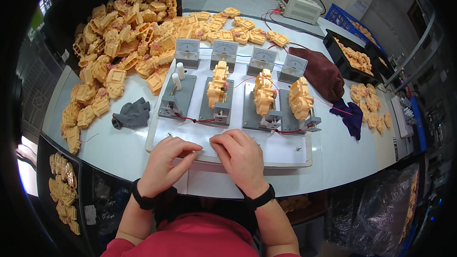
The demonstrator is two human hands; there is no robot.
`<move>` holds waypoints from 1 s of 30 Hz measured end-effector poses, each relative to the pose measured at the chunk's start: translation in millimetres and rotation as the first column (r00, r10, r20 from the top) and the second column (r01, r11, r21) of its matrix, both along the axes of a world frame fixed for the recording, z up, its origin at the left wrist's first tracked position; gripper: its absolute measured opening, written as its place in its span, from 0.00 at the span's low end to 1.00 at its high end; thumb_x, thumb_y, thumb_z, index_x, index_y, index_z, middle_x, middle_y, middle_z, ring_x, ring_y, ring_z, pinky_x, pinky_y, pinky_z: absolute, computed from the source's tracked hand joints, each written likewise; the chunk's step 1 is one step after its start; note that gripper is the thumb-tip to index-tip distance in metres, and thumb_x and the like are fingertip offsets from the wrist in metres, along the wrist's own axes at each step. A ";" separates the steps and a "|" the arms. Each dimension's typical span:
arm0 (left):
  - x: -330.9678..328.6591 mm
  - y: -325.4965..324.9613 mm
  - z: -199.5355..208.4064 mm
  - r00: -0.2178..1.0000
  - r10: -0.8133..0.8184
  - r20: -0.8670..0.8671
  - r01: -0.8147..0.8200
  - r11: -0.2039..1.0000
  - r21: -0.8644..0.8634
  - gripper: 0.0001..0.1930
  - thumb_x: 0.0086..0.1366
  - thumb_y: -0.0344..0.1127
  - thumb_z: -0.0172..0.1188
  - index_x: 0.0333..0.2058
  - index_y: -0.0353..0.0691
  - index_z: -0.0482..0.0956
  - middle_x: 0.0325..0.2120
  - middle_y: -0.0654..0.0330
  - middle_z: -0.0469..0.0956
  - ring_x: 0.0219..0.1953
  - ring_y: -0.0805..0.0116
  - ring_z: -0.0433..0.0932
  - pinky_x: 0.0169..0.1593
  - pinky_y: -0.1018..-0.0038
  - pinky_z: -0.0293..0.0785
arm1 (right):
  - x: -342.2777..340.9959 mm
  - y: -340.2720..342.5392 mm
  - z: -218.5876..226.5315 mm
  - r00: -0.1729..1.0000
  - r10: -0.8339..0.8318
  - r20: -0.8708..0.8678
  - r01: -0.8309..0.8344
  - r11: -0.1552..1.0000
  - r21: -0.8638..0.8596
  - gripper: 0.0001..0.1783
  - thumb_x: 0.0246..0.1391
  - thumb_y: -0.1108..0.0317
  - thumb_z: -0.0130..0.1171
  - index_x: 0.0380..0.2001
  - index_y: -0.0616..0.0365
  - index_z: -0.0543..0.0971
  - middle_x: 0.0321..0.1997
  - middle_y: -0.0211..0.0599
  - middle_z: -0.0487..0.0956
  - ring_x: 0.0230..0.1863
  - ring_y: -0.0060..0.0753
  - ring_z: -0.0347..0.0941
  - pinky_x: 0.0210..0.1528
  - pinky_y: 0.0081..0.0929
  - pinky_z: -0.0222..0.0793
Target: The recorder is testing and assembling yellow plastic toy components using a specialized fixture at a factory workbench.
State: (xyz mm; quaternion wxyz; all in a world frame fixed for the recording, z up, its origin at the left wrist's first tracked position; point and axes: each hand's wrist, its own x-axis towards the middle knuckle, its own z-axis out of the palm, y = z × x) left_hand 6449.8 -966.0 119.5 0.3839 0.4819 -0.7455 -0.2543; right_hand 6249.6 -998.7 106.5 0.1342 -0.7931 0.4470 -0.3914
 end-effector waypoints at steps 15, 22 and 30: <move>-0.4 1.2 -2.3 1.000 0.002 0.002 -0.002 1.000 -0.012 0.07 0.60 0.30 0.59 0.38 0.40 0.81 0.29 0.59 0.78 0.33 0.58 0.75 0.38 0.66 0.68 | -0.6 -0.5 0.6 1.000 0.017 -0.003 -0.017 1.000 -0.016 0.06 0.50 0.72 0.66 0.34 0.57 0.83 0.33 0.35 0.77 0.34 0.35 0.76 0.33 0.28 0.73; -0.5 0.6 -0.9 1.000 -0.001 0.007 0.001 1.000 -0.010 0.07 0.60 0.29 0.59 0.38 0.40 0.80 0.28 0.60 0.78 0.33 0.59 0.75 0.39 0.66 0.68 | -1.3 0.7 0.9 1.000 -0.005 0.006 0.005 0.999 0.036 0.07 0.50 0.72 0.66 0.35 0.56 0.82 0.33 0.35 0.77 0.34 0.35 0.76 0.34 0.29 0.73; -1.0 0.9 -1.5 1.000 0.002 0.006 -0.002 1.000 -0.006 0.07 0.60 0.29 0.60 0.38 0.41 0.80 0.28 0.60 0.78 0.33 0.60 0.75 0.39 0.67 0.68 | -0.2 -0.5 2.0 1.000 0.004 0.017 -0.005 1.000 0.018 0.05 0.51 0.68 0.66 0.32 0.54 0.82 0.31 0.33 0.77 0.33 0.38 0.75 0.34 0.33 0.70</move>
